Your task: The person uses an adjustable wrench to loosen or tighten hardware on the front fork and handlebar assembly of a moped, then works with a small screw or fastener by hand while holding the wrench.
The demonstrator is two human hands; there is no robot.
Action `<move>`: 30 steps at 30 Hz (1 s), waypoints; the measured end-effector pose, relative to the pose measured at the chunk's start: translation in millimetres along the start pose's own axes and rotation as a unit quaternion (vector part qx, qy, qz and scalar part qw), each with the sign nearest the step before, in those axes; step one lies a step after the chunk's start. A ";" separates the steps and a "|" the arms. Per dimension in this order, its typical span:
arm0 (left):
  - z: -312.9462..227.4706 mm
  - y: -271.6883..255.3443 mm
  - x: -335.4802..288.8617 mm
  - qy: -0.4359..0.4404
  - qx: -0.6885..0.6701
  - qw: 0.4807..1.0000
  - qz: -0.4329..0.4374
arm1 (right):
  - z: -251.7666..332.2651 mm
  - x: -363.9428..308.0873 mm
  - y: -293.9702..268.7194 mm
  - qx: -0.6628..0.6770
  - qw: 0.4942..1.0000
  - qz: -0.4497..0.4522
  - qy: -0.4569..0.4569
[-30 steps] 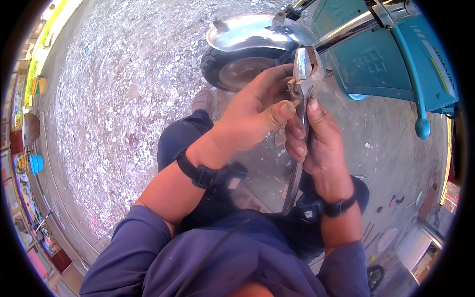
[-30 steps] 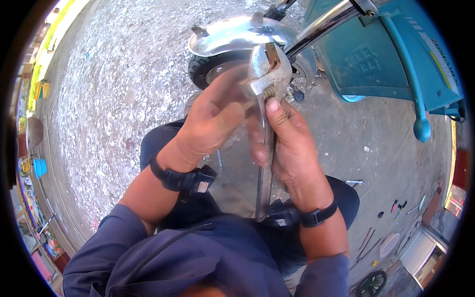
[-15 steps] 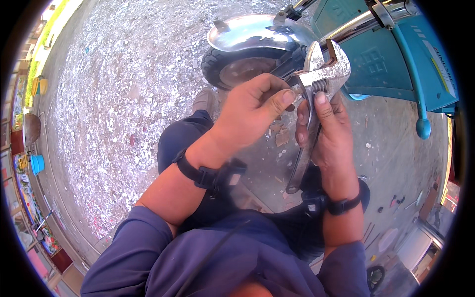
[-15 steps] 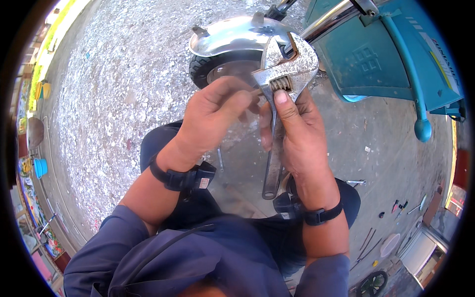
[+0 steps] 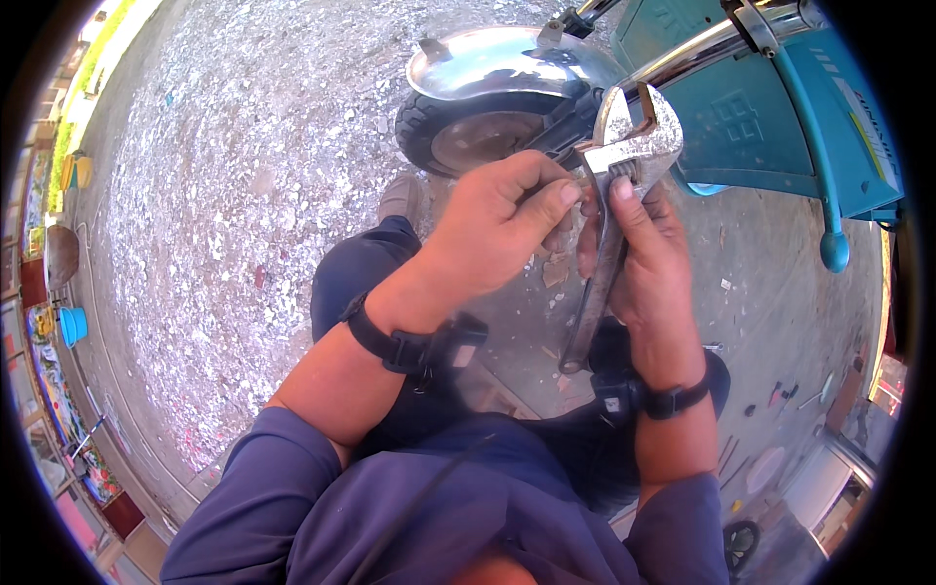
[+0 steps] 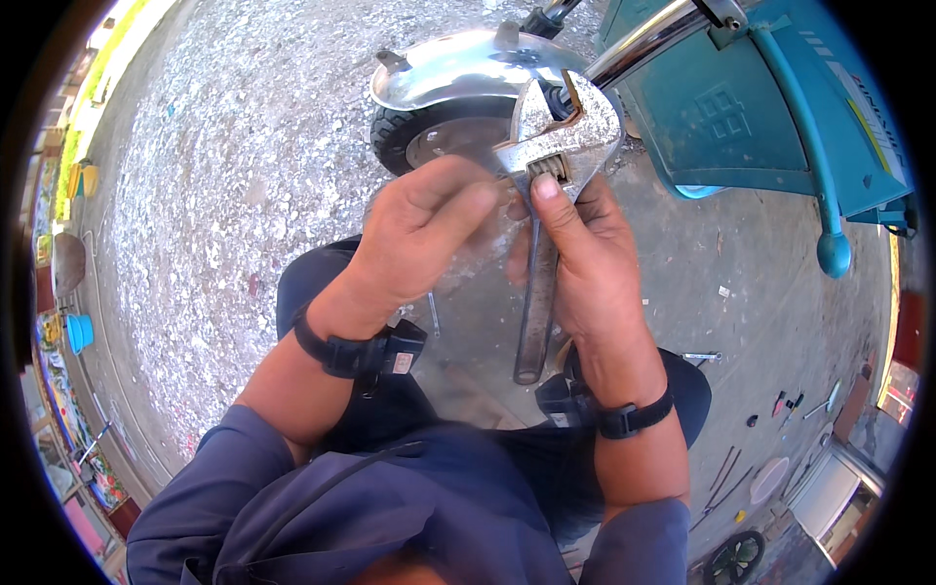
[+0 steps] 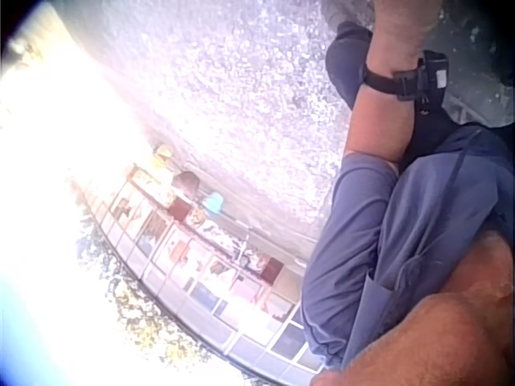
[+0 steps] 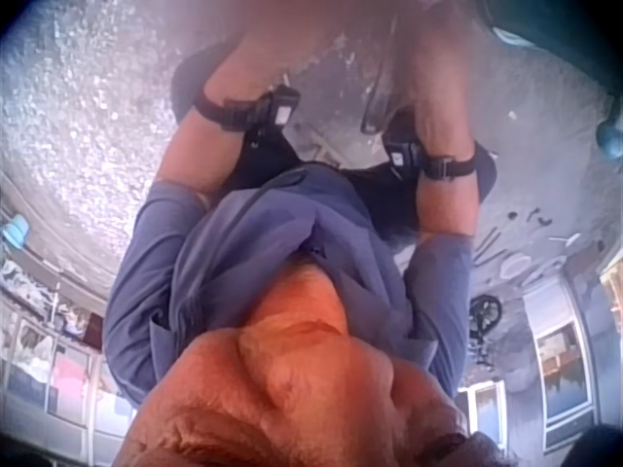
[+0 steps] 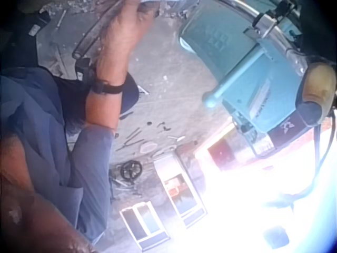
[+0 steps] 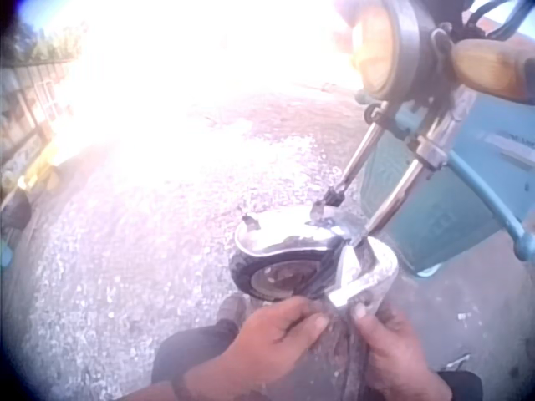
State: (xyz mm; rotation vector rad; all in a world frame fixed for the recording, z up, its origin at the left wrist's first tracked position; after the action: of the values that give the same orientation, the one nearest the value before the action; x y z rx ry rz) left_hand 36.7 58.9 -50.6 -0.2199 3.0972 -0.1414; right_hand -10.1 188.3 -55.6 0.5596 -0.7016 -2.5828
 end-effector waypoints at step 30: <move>-19.1 0.8 -2.5 0.188 0.235 0.953 -0.039 | -4.0 3.2 -5.3 -0.029 0.998 -0.040 0.041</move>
State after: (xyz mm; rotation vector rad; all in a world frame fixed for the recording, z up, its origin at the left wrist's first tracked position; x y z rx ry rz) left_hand 38.4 61.7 -31.6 -0.3268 3.2868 -1.0191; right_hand -12.3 189.4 -62.6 0.6851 -0.5860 -2.6276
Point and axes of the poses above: each hand's wrist, its own x-axis towards the middle knuckle, its own y-axis out of the palm, z = x × y, the point moved 9 cm from there along x, towards the middle knuckle, and after that the axes turned 11 degrees about x, right-handed, at the moved point
